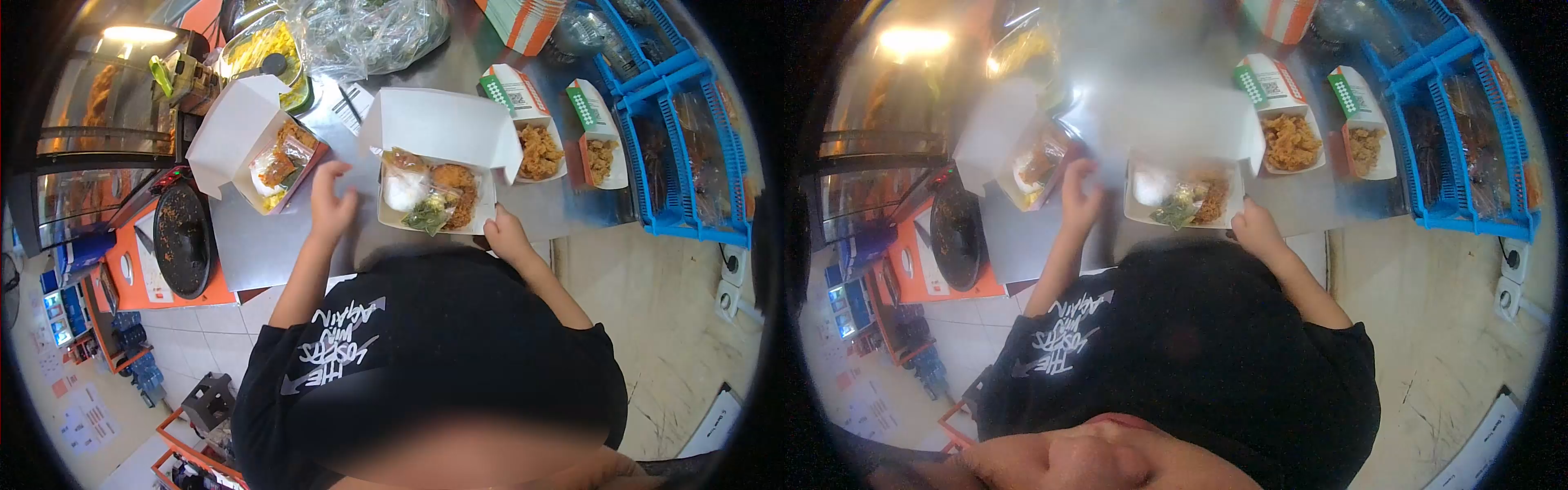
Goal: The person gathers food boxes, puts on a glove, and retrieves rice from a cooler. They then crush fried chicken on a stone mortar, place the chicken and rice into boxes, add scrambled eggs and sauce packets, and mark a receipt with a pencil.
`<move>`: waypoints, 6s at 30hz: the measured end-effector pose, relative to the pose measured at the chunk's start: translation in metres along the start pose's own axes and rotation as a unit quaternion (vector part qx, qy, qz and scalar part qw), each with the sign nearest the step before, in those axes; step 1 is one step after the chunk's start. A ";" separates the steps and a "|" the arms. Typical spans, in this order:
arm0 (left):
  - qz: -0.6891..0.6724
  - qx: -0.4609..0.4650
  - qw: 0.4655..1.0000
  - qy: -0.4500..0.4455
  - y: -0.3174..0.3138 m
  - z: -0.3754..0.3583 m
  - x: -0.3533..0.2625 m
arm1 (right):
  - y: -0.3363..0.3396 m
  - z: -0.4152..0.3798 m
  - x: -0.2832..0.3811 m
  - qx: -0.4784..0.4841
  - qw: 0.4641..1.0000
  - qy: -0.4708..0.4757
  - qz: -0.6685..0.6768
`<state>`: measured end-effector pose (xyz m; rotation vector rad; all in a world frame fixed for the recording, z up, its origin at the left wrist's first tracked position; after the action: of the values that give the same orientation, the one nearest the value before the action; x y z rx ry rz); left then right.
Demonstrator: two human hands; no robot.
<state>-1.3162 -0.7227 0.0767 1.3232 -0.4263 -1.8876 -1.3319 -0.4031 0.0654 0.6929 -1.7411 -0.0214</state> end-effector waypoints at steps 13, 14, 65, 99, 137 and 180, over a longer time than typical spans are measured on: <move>0.387 0.047 0.905 -0.173 0.008 0.034 -0.088 | 0.010 0.003 0.000 0.024 0.997 0.006 0.068; 0.391 0.044 0.903 -0.173 0.002 0.032 -0.085 | 0.010 0.005 0.000 0.025 0.997 0.010 0.069; 0.234 0.311 0.875 -0.286 -0.018 0.000 -0.074 | 0.004 0.020 0.041 0.152 0.845 0.386 -0.338; -0.023 -0.006 0.944 0.328 0.104 -0.097 0.097 | -0.086 0.069 0.133 -0.047 0.935 0.328 -0.125; 0.226 0.319 0.916 -0.088 0.116 -0.087 0.009 | -0.139 0.039 0.101 0.314 0.824 0.381 -0.278; 0.133 0.339 0.922 0.133 -0.135 0.063 -0.168 | 0.113 0.047 0.027 -0.026 0.998 -0.020 0.054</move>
<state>-1.4005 -0.5197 0.1223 1.8237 -1.1219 -1.3430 -1.4269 -0.3382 0.1166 0.5629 -1.8072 -0.0068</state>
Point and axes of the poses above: each hand's wrist, its own z-axis towards the middle knuckle, its own y-axis out of the back of the hand, x = y × z, the point moved 1 cm from there along z, towards the middle knuckle, and after that the axes turned 12 degrees about z, right-handed, at the moved point
